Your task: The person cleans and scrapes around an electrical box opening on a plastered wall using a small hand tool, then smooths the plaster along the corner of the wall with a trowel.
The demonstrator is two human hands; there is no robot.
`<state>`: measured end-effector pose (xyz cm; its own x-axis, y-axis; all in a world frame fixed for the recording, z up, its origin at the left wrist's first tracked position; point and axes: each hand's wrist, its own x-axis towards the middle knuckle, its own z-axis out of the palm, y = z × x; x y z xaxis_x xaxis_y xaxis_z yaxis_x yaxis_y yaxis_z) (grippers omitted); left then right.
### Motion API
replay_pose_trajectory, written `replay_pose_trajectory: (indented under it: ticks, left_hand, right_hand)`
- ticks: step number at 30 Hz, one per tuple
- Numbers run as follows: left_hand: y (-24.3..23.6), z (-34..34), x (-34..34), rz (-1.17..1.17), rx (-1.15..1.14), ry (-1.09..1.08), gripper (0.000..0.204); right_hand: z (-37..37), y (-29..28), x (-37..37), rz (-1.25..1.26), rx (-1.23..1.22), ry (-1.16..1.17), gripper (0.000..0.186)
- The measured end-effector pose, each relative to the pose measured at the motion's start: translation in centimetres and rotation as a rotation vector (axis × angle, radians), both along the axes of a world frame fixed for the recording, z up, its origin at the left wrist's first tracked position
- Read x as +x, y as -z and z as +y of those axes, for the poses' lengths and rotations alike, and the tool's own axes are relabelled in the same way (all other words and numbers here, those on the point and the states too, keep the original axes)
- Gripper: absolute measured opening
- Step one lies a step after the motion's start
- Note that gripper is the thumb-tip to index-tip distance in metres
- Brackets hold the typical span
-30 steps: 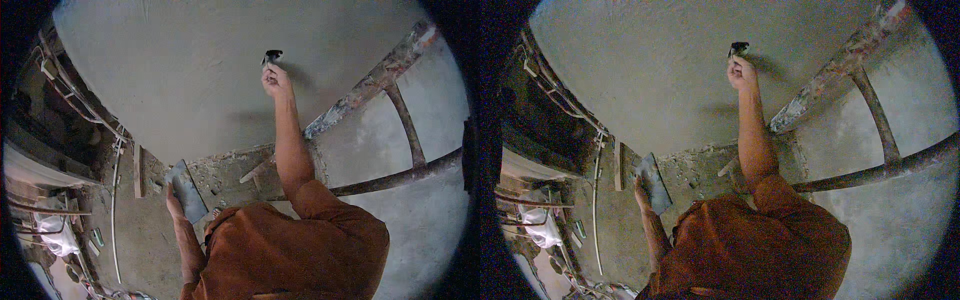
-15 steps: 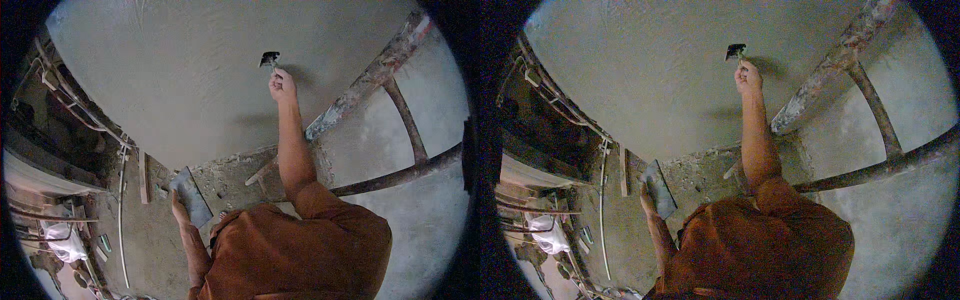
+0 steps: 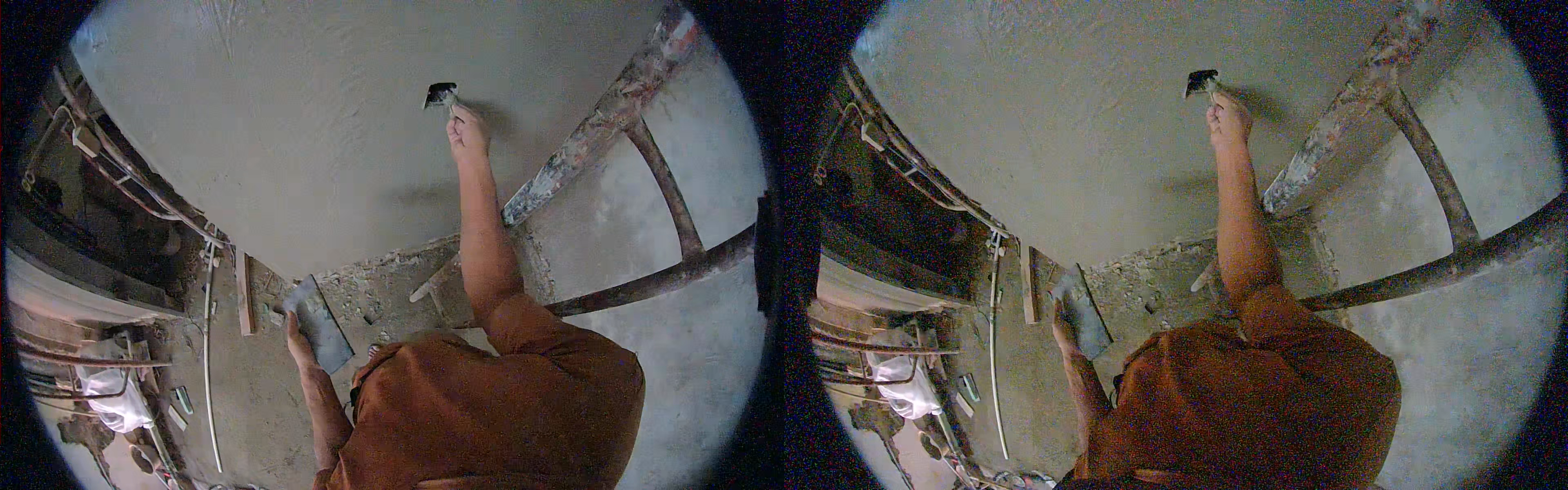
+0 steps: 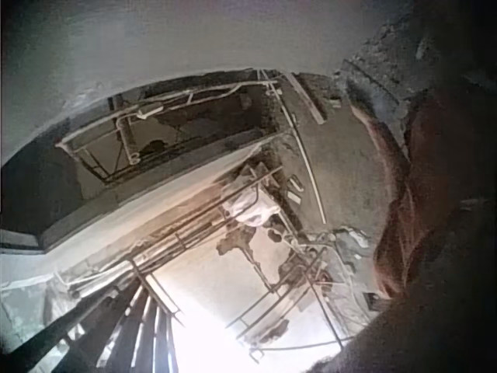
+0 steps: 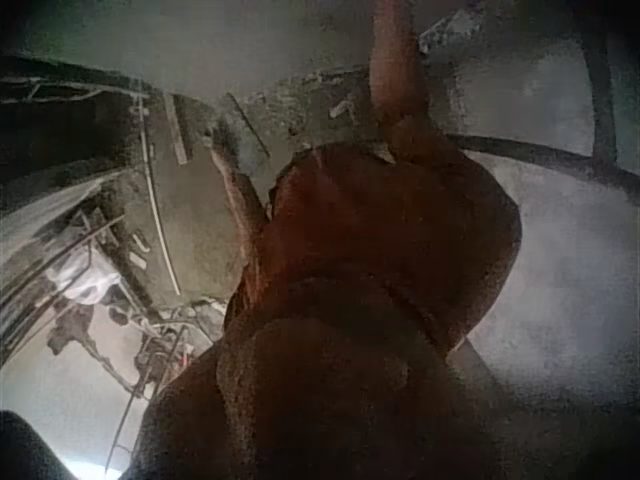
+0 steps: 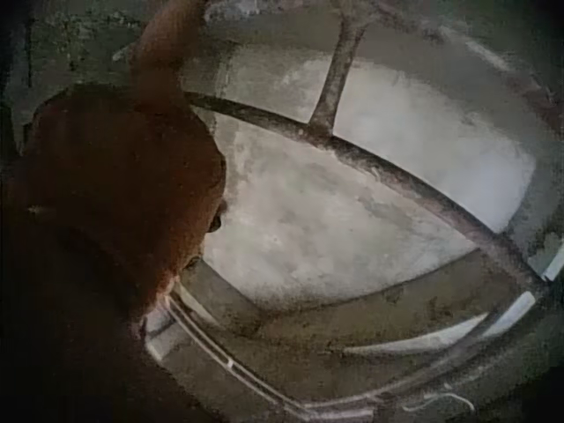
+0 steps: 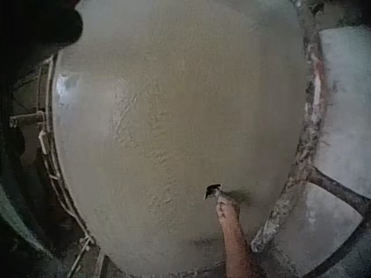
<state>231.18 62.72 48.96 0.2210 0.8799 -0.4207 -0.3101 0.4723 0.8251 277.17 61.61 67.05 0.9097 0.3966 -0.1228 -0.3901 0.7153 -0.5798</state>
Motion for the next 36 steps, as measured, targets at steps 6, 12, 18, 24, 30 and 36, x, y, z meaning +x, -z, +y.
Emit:
replay_pose_trajectory:
  ticks: [6, 12, 18, 24, 30, 36]
  left_hand:
    - [-0.9, 0.0, 0.4, -0.164, -0.16, 0.033, 0.05]
    - [5.5, 1.8, -1.4, -0.145, -0.101, 0.1, 0.05]
    - [4.7, 1.2, -1.3, -0.231, -0.105, 0.084, 0.053]
    - [1.2, 0.1, -0.5, -0.104, -0.123, 0.039, 0.048]
    - [-0.4, -0.1, -0.1, -0.12, -0.122, 0.054, 0.046]
    - [-2.2, -1.0, 0.3, -0.079, -0.082, -0.001, 0.044]
  right_hand:
    - [0.1, 0.6, 0.1, -0.658, -0.789, 0.399, 0.011]
    - [0.5, -0.6, -2.5, -0.241, -0.466, -0.068, 0.011]
    - [0.7, -0.5, -0.6, 0.001, -0.021, -0.259, 0.008]
    - [0.8, -2.5, -0.6, 0.047, 0.083, -0.348, 0.006]
    - [1.7, -2.1, 0.2, 0.366, 0.391, -0.472, 0.009]
    - [1.8, -0.2, 1.6, 0.426, 0.473, -0.418, 0.011]
